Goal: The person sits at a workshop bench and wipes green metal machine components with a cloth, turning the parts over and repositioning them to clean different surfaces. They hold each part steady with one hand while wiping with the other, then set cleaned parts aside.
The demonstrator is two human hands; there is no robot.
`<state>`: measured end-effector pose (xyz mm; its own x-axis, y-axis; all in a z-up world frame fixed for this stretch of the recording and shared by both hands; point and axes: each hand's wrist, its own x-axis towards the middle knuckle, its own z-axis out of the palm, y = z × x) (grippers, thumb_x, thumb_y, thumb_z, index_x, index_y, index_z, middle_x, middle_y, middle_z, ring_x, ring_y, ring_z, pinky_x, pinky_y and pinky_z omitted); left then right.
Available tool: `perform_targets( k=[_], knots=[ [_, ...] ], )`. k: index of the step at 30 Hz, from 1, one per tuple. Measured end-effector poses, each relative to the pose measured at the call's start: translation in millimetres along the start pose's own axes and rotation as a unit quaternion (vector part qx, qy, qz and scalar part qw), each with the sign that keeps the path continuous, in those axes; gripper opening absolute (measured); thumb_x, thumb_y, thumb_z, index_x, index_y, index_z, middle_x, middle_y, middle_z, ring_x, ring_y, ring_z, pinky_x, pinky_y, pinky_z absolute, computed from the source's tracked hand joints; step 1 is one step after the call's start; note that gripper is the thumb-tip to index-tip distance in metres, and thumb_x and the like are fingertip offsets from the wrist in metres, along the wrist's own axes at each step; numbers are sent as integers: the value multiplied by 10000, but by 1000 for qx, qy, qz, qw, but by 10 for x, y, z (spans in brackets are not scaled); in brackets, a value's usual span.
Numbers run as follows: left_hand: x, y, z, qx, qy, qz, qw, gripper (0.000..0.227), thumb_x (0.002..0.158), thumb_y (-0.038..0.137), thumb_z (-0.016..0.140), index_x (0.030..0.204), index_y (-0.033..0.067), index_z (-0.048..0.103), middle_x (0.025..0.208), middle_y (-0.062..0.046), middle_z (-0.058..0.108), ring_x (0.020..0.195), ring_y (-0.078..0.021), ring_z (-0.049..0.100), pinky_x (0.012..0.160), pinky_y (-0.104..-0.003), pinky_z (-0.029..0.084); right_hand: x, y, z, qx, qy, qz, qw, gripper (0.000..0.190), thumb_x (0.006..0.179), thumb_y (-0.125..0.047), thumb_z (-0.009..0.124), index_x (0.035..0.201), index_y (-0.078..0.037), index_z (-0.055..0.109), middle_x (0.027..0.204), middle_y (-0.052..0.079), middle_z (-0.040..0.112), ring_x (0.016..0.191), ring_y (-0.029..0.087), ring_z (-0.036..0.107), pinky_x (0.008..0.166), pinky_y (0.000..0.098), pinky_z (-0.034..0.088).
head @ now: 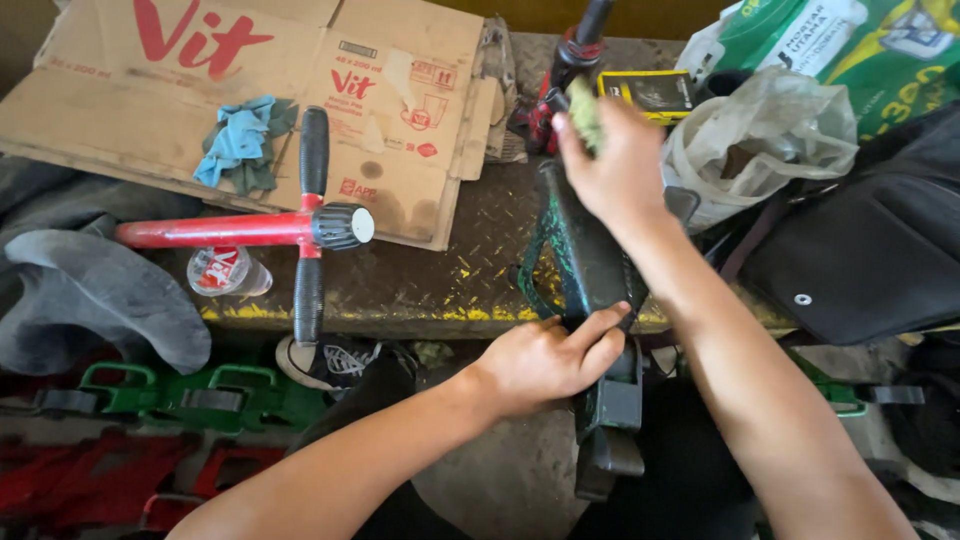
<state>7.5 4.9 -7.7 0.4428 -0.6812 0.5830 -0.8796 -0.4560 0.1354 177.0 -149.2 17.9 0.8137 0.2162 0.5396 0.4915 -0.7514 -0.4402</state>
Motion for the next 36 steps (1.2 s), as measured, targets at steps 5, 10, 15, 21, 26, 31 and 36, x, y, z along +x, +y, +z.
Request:
perform_targets(
  k=[5,10,15,21,26,31,36],
  knots=[
    [82,-57,-68,-32,-50,-25,998,455,771,67,682,1198,21,531,1452,-190,573,541,-244,682,463,-359,550,25,506,-568,50,-2,148,988,276,1166,-267,469,1106,-43,619,989,141,627,895,267,605,819,424,494],
    [225,-122,-188,-104,-88,-51,989,671,629,68,772,1240,5,502,1472,-200,523,581,-293,703,508,-391,574,-316,715,-1035,36,0,141,989,243,1085,-207,547,1252,-30,557,1170,187,664,1072,297,663,931,427,523],
    [237,-185,-184,-145,-89,-62,983,807,541,118,853,1253,3,491,1470,-183,507,631,-330,713,550,-414,584,-617,1194,-1115,-82,-151,212,962,322,984,-183,656,1281,-61,632,1187,224,689,1081,352,680,941,431,521],
    [114,-235,-109,-85,-79,-15,993,635,674,101,778,1249,-20,537,1436,-183,553,592,-273,705,516,-377,576,-973,1718,-608,-157,-481,313,804,323,899,-156,722,1206,-58,740,1078,175,785,964,302,743,883,412,570],
    [-45,-246,-87,-19,19,40,999,311,835,67,648,1130,-11,584,1401,-161,594,913,-264,727,756,-344,612,-1276,2077,-176,134,-477,253,831,418,787,69,567,1166,18,734,1041,108,794,961,211,687,878,348,541],
    [-94,-357,-197,-31,27,20,999,303,831,62,645,1115,-9,567,1425,-176,588,1032,-289,727,847,-345,618,-1386,1988,-41,187,-480,326,793,420,844,24,603,1253,-9,696,1053,89,754,912,190,649,825,338,517],
    [-88,-440,-224,-56,18,-27,998,480,744,183,729,1142,-9,544,1420,-180,588,1045,-316,725,835,-362,612,-1148,1469,-144,252,-511,353,742,488,819,-68,756,1303,-26,707,1086,71,732,906,159,599,794,310,477]
  ],
)
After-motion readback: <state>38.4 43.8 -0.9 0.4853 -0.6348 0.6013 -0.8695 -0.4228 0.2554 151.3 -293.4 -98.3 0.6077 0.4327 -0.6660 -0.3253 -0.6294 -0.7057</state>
